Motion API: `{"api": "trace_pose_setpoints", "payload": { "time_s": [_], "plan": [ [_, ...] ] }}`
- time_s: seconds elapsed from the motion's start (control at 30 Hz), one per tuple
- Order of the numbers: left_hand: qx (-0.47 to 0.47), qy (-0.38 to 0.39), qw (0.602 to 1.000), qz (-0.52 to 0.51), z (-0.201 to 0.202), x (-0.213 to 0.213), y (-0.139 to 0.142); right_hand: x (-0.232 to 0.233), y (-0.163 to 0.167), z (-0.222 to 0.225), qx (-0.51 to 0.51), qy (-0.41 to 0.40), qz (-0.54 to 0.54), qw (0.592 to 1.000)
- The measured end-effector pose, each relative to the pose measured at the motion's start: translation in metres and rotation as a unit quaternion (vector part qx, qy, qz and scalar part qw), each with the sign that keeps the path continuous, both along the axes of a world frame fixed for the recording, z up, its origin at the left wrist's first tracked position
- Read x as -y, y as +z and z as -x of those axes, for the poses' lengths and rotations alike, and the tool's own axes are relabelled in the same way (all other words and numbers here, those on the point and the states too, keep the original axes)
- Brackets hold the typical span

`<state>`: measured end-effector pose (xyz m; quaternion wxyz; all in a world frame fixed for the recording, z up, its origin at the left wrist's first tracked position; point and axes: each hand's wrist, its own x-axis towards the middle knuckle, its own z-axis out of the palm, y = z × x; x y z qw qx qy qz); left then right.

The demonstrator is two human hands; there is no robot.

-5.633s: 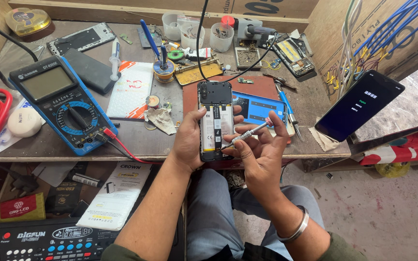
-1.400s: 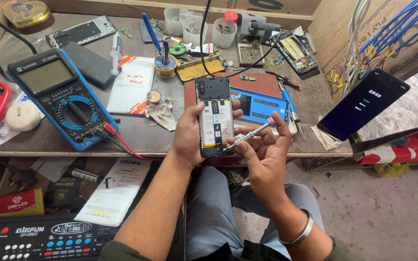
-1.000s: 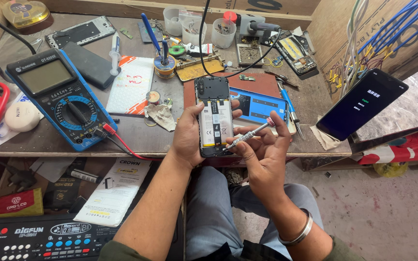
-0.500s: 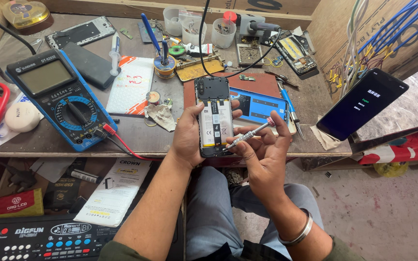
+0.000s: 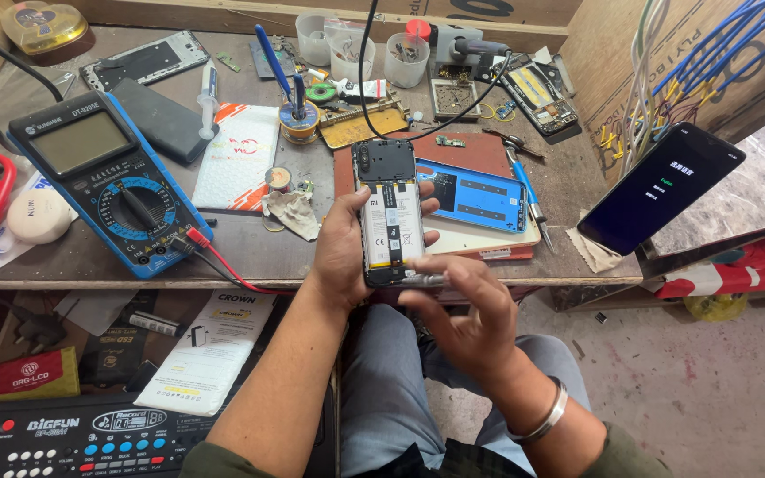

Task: The person holds a disassembled smartphone in one hand and uses a screwdriver to work on its internal components, occasionally referencing a second phone propped on the bench. They then fit the back cover onto the phone, press it closed, and carry it to a glass display counter where they handle the phone and a small tool.

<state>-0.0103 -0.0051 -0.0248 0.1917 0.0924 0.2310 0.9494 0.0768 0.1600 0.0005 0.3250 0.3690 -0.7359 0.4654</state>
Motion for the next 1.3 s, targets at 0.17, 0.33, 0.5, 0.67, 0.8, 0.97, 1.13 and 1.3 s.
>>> {"api": "trace_pose_setpoints", "payload": {
  "time_s": [0.17, 0.33, 0.5, 0.67, 0.8, 0.97, 1.13, 1.3],
  "plan": [
    [-0.004, 0.001, 1.0, -0.002, -0.001, -0.001, 0.005, -0.007, 0.027, 0.0, -0.041, -0.004, -0.03, 0.999],
    [0.009, -0.019, 1.0, -0.012, -0.001, 0.001, 0.005, -0.007, 0.033, 0.0, 0.014, -0.01, -0.023, 1.0],
    [-0.026, -0.037, 0.999, -0.018, 0.0, 0.001, 0.002, -0.007, 0.026, 0.001, 0.003, -0.029, 0.009, 1.0],
    [0.007, -0.001, 1.0, 0.004, 0.0, -0.001, 0.002, -0.006, 0.028, 0.0, 0.009, -0.018, 0.004, 1.0],
    [-0.016, -0.076, 0.996, -0.047, -0.001, 0.002, 0.004, -0.004, 0.032, 0.0, -0.009, -0.043, -0.013, 0.999],
    [0.003, -0.025, 1.0, 0.014, -0.001, 0.0, 0.007, -0.004, 0.021, -0.003, 0.045, 0.012, 0.058, 0.997],
    [0.009, -0.044, 0.999, -0.002, -0.001, 0.002, 0.003, -0.008, 0.006, 0.003, 0.027, 0.014, 0.003, 1.0],
    [-0.03, -0.127, 0.986, -0.1, 0.005, 0.004, -0.002, -0.002, -0.01, 0.006, 0.137, 0.084, 0.059, 0.985]
  ]
}}
